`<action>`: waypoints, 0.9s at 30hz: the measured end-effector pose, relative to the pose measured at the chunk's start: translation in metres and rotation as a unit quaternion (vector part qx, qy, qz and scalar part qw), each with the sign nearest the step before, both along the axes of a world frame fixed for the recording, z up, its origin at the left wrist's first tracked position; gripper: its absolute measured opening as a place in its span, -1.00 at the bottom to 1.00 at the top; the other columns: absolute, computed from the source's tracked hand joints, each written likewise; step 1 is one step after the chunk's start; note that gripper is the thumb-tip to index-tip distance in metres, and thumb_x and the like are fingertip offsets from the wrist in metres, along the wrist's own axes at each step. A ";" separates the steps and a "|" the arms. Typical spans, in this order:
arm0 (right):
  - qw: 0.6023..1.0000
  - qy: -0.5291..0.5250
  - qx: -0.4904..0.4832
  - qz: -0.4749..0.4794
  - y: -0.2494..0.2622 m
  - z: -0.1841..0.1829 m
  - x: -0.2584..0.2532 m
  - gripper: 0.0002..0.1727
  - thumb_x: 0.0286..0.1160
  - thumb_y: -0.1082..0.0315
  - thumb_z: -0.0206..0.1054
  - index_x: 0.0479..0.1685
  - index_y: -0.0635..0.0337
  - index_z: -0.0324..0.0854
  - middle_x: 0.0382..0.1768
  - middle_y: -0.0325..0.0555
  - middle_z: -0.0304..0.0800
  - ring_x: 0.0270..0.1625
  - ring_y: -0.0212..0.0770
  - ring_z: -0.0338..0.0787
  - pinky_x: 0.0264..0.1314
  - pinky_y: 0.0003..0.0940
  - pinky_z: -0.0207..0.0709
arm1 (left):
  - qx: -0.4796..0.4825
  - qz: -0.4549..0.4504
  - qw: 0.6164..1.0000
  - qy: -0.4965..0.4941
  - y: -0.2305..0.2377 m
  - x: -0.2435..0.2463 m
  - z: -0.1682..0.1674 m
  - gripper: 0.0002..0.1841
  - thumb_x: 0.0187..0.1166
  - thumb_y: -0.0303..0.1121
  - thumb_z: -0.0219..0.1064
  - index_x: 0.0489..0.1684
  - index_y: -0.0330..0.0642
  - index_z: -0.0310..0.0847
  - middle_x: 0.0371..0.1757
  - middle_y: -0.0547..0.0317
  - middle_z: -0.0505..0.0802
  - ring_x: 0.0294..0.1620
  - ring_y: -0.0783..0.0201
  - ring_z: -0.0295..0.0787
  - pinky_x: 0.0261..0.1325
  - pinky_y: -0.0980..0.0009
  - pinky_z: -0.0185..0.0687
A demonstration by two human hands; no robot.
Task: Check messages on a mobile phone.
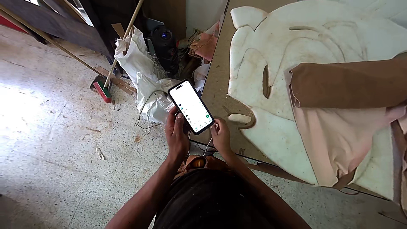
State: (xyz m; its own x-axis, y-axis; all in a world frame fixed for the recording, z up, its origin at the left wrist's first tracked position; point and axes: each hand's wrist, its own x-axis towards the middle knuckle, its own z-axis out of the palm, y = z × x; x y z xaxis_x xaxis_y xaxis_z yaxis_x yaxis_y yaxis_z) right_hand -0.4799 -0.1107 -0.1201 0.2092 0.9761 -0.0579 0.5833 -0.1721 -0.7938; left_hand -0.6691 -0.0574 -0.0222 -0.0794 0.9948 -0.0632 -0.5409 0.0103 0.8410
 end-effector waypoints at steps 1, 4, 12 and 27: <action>0.999 -0.032 0.021 0.013 0.002 -0.015 0.002 -0.65 0.60 0.28 0.39 0.33 0.07 0.62 0.32 -0.10 0.65 0.23 -0.16 0.70 0.16 -0.12 0.69 | 0.002 -0.008 1.000 0.000 -0.002 0.000 0.000 -0.61 0.89 -0.32 -0.08 0.60 -0.18 0.33 0.19 -0.18 0.76 0.08 0.01 0.84 0.13 0.01 0.83; 0.996 -0.066 0.055 0.001 0.007 -0.044 0.002 -0.65 0.44 0.19 0.50 0.20 -0.05 0.75 0.47 -0.22 0.57 0.59 -0.16 0.47 0.62 -0.05 0.44 | -0.008 -0.042 0.999 0.005 -0.012 -0.001 0.002 -0.59 0.90 -0.25 -0.08 0.63 -0.12 0.32 0.26 -0.13 0.74 0.15 0.02 0.82 0.19 0.01 0.81; 0.979 0.203 0.024 -0.019 -0.003 0.069 0.013 -0.66 0.77 0.10 0.18 0.32 -0.01 0.66 0.30 -0.24 0.77 0.22 -0.20 0.79 0.14 -0.19 0.75 | -0.010 -0.105 0.994 0.015 -0.027 -0.001 -0.005 -0.59 0.90 -0.27 -0.09 0.63 -0.12 0.33 0.21 -0.13 0.77 0.13 0.02 0.83 0.20 0.00 0.81; 0.950 0.303 0.045 -0.055 -0.026 0.127 0.007 -0.75 0.69 0.15 0.25 0.15 0.04 0.61 -0.13 -0.16 0.76 -0.14 -0.27 0.79 -0.13 -0.35 0.74 | 0.023 -0.221 0.974 0.033 -0.040 0.009 -0.007 -0.61 0.87 -0.30 -0.03 0.59 -0.17 0.35 0.19 -0.15 0.77 0.10 0.02 0.83 0.13 0.05 0.82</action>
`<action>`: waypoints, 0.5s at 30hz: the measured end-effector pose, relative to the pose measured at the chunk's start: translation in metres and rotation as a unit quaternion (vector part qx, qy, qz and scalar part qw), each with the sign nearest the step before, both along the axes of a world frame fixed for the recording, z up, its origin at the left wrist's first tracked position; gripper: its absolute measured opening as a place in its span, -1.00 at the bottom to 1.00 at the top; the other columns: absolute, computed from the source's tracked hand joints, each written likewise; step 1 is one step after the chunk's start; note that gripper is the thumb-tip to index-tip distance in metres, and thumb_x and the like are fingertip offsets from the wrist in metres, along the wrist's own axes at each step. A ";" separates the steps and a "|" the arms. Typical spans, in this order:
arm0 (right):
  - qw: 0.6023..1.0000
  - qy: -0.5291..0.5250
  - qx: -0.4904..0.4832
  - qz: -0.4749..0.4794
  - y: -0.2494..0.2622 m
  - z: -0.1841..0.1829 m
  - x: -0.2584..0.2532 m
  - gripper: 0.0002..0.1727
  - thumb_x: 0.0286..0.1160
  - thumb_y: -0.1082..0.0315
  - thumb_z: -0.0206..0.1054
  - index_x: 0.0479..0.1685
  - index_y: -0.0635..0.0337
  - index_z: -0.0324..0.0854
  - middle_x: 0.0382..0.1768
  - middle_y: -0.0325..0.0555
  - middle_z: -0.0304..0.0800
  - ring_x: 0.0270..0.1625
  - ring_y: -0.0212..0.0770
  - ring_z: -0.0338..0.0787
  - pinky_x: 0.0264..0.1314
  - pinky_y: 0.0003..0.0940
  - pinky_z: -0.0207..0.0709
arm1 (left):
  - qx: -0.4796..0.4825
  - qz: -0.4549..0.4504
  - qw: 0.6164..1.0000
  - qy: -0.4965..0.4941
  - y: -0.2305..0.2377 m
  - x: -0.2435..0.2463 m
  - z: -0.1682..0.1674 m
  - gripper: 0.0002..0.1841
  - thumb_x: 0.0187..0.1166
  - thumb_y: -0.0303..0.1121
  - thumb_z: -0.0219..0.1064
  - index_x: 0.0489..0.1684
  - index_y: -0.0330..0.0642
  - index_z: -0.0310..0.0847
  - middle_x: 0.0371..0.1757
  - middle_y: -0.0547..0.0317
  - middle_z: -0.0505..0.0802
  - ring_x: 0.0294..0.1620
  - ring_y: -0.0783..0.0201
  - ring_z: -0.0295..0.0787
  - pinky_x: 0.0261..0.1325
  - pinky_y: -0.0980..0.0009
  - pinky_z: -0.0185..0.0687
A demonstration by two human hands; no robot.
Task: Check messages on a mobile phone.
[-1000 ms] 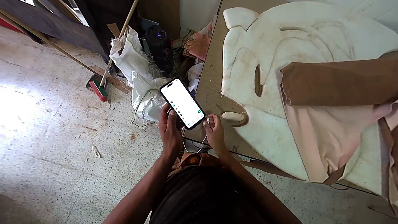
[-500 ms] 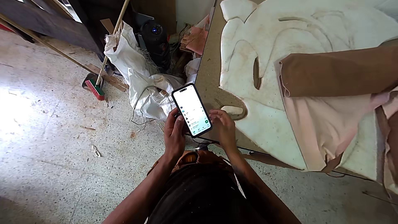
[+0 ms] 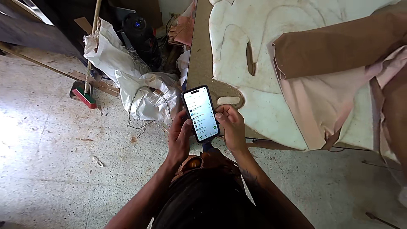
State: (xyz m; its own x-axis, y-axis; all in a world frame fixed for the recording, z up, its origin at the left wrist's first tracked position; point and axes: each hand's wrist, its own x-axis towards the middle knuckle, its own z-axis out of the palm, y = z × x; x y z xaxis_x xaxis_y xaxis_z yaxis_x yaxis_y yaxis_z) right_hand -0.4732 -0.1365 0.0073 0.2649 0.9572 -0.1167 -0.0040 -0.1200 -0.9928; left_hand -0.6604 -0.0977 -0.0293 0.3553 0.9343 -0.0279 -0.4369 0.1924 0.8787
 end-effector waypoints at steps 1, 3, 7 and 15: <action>1.000 0.008 -0.002 -0.004 -0.005 0.000 0.002 -0.73 0.71 0.14 0.21 0.18 0.05 0.61 -0.08 -0.15 0.77 -0.09 -0.25 0.80 -0.05 -0.31 0.76 | -0.001 -0.008 1.000 -0.003 -0.001 0.001 0.000 -0.61 0.87 -0.29 -0.03 0.58 -0.16 0.35 0.19 -0.15 0.77 0.10 0.03 0.83 0.14 0.04 0.82; 1.000 0.020 -0.010 -0.003 -0.018 0.001 0.006 -0.67 0.75 0.12 0.16 0.31 0.04 0.58 0.02 -0.15 0.78 0.01 -0.23 0.81 0.04 -0.27 0.76 | -0.001 -0.022 1.000 -0.006 -0.003 0.005 0.003 -0.61 0.86 -0.27 -0.02 0.57 -0.16 0.36 0.18 -0.14 0.77 0.09 0.04 0.83 0.14 0.04 0.82; 0.996 0.093 -0.009 0.010 -0.041 0.003 0.016 -0.56 0.79 0.16 0.09 0.51 0.14 0.50 0.21 0.03 0.76 0.13 -0.07 0.83 0.09 -0.09 0.79 | 0.016 -0.046 0.999 -0.011 -0.011 0.017 0.010 -0.60 0.87 -0.29 -0.03 0.58 -0.19 0.34 0.22 -0.17 0.75 0.11 0.01 0.82 0.17 0.02 0.81; 0.959 0.278 0.037 0.047 -0.109 0.014 0.050 -0.41 0.72 0.07 0.19 0.71 -0.07 0.25 0.30 0.18 0.67 0.10 0.11 0.84 -0.11 0.09 0.83 | 0.080 -0.091 0.993 0.009 -0.066 0.069 0.040 -0.57 0.87 -0.23 0.03 0.61 -0.21 0.40 0.31 -0.18 0.73 0.26 -0.03 0.76 0.33 -0.01 0.74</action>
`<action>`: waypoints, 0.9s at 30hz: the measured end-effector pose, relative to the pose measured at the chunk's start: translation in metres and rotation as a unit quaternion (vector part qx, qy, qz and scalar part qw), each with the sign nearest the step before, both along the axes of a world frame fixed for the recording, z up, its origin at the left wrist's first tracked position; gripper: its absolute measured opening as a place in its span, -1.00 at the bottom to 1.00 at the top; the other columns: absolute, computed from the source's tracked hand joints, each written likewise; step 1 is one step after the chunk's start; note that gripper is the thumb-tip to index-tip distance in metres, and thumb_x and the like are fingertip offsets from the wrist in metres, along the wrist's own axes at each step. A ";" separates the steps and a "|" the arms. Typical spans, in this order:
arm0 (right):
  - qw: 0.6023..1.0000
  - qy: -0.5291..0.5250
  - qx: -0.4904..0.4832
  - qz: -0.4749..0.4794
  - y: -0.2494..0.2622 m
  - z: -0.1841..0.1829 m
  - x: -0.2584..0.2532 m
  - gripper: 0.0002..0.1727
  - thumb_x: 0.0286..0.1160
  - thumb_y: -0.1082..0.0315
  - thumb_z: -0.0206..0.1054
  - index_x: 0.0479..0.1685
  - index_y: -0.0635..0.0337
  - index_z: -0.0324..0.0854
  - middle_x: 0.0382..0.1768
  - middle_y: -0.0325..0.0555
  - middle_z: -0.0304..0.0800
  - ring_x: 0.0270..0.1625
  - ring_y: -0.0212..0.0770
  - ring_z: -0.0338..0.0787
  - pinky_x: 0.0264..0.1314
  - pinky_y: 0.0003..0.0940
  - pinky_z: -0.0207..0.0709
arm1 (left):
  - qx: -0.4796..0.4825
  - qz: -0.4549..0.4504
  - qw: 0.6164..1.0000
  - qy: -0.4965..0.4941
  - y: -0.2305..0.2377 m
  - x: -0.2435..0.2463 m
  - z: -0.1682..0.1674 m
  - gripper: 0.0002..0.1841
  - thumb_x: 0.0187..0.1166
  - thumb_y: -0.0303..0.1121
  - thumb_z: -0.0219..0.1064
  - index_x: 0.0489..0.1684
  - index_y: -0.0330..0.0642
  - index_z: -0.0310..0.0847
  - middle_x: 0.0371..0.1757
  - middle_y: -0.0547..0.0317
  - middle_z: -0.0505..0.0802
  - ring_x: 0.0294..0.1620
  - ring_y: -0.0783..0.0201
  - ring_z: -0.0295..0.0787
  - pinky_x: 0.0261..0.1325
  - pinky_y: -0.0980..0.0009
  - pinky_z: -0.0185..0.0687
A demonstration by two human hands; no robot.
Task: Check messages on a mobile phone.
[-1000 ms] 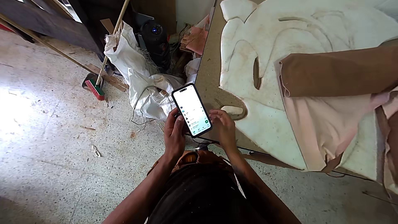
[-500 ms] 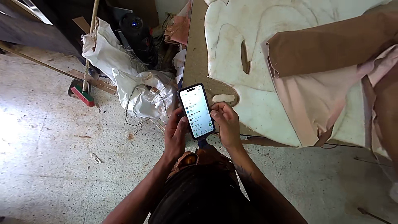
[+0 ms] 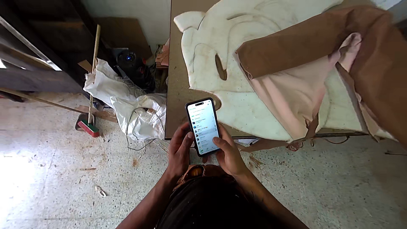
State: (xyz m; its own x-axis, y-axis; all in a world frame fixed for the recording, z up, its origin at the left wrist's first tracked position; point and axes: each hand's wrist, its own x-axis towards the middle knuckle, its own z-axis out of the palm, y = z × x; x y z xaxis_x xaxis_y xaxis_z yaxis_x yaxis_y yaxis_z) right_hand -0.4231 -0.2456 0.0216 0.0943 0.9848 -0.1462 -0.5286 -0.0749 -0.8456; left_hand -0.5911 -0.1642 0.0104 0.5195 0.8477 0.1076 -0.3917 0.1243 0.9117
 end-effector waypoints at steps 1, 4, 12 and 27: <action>1.000 0.018 0.009 0.002 -0.011 0.003 0.008 -0.38 0.70 0.09 0.23 0.72 -0.10 0.22 0.30 0.19 0.67 0.10 0.15 0.84 -0.09 0.14 0.83 | 0.001 -0.007 1.000 -0.003 -0.010 0.010 0.002 -0.56 0.87 -0.20 0.03 0.61 -0.20 0.40 0.30 -0.18 0.73 0.24 -0.03 0.77 0.30 0.00 0.75; 0.999 0.039 0.025 0.007 -0.050 0.012 0.040 -0.36 0.64 0.15 0.32 0.70 -0.10 0.20 0.24 0.27 0.68 -0.03 0.22 0.87 -0.20 0.14 0.84 | 0.002 -0.020 1.000 -0.008 -0.043 0.044 0.009 -0.57 0.86 -0.16 0.07 0.57 -0.16 0.44 0.25 -0.16 0.75 0.16 0.00 0.80 0.19 0.03 0.80; 0.999 0.008 0.031 -0.029 -0.157 0.030 0.127 -0.25 0.44 0.38 0.49 0.65 -0.06 0.23 0.16 0.29 0.72 -0.16 0.26 0.88 -0.28 0.13 0.86 | 0.014 -0.079 0.996 -0.034 -0.132 0.141 0.028 -0.56 0.82 -0.10 0.13 0.53 -0.14 0.46 0.21 -0.12 0.76 0.11 0.07 0.81 0.12 0.09 0.82; 0.996 -0.003 0.013 -0.089 -0.222 0.046 0.216 -0.17 0.29 0.36 0.65 0.58 -0.06 0.28 -0.03 0.28 0.80 -0.32 0.23 0.89 -0.30 0.06 0.89 | 0.031 -0.141 0.989 -0.043 -0.179 0.246 0.042 -0.52 0.81 -0.11 0.17 0.57 -0.17 0.44 0.23 -0.15 0.79 0.08 0.12 0.84 0.06 0.22 0.83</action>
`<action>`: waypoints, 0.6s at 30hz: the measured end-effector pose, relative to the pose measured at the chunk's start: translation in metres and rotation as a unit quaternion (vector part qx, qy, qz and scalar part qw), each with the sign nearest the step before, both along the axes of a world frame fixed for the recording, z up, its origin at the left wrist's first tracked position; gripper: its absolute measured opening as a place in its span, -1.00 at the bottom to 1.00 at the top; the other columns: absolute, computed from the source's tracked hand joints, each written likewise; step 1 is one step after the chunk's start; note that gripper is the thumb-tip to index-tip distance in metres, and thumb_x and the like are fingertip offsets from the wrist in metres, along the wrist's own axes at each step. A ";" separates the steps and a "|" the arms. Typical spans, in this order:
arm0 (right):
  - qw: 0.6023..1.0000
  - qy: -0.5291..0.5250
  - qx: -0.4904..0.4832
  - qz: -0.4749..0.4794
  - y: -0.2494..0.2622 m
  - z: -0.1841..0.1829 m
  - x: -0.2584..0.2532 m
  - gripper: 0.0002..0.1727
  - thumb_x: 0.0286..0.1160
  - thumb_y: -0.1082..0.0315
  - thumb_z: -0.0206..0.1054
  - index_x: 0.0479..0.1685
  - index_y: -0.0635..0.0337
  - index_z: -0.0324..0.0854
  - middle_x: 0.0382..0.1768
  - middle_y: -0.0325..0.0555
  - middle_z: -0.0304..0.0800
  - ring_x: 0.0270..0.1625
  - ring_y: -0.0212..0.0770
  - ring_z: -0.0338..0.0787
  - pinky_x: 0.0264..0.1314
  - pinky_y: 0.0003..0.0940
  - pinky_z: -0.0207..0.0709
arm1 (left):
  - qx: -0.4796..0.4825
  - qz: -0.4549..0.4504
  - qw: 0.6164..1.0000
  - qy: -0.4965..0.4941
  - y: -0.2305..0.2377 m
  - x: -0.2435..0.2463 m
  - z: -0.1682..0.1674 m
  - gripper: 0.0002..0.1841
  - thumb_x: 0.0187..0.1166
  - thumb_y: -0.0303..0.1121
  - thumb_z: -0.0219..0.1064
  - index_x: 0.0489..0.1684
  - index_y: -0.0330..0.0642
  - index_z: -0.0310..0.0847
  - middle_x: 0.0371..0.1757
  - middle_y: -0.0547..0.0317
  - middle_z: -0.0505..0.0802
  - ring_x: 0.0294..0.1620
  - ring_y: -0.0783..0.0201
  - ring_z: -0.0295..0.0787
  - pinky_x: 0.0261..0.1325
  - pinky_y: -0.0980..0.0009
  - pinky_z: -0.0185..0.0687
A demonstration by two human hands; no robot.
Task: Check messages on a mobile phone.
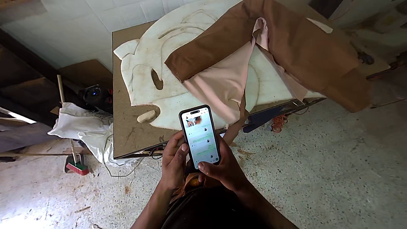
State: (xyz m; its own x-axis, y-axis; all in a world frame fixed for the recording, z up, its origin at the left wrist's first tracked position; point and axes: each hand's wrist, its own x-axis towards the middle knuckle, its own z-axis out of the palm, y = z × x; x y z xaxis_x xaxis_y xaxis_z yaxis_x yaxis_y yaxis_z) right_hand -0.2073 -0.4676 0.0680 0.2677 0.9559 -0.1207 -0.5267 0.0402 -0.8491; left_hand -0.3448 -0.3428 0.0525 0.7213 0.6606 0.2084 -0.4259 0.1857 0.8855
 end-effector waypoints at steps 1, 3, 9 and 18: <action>1.000 -0.007 -0.012 -0.008 0.001 0.001 0.005 -0.15 0.25 0.36 0.68 0.58 -0.08 0.28 -0.04 0.27 0.81 -0.33 0.22 0.89 -0.29 0.05 0.89 | 0.001 -0.002 1.000 -0.001 0.002 0.007 -0.001 -0.52 0.81 -0.11 0.16 0.57 -0.17 0.45 0.24 -0.14 0.79 0.08 0.12 0.83 0.06 0.22 0.83; 0.999 -0.025 -0.037 -0.031 0.005 0.002 0.014 -0.12 0.21 0.37 0.71 0.58 -0.13 0.29 -0.03 0.22 0.82 -0.33 0.20 0.89 -0.31 0.02 0.90 | 0.003 -0.013 1.000 -0.011 0.008 0.020 -0.005 -0.52 0.81 -0.11 0.16 0.57 -0.18 0.45 0.26 -0.16 0.78 0.15 0.07 0.83 0.17 0.13 0.82; 0.996 -0.050 0.002 -0.069 0.010 0.003 0.056 -0.16 0.32 0.21 0.65 0.63 -0.12 0.28 0.06 0.25 0.78 -0.29 0.22 0.90 -0.34 0.06 0.89 | -0.013 -0.050 0.998 -0.040 0.025 0.074 -0.007 -0.55 0.79 -0.10 0.19 0.52 -0.14 0.50 0.24 -0.10 0.78 0.20 0.09 0.80 0.28 0.10 0.76; 0.987 -0.067 -0.056 -0.138 0.030 0.015 0.099 -0.17 0.26 0.28 0.69 0.58 -0.14 0.33 -0.04 0.20 0.82 -0.39 0.17 0.88 -0.41 -0.01 0.89 | -0.026 -0.098 0.994 -0.042 0.052 0.131 -0.003 -0.54 0.75 -0.10 0.25 0.49 -0.15 0.51 0.18 -0.10 0.79 0.10 0.13 0.82 0.12 0.17 0.82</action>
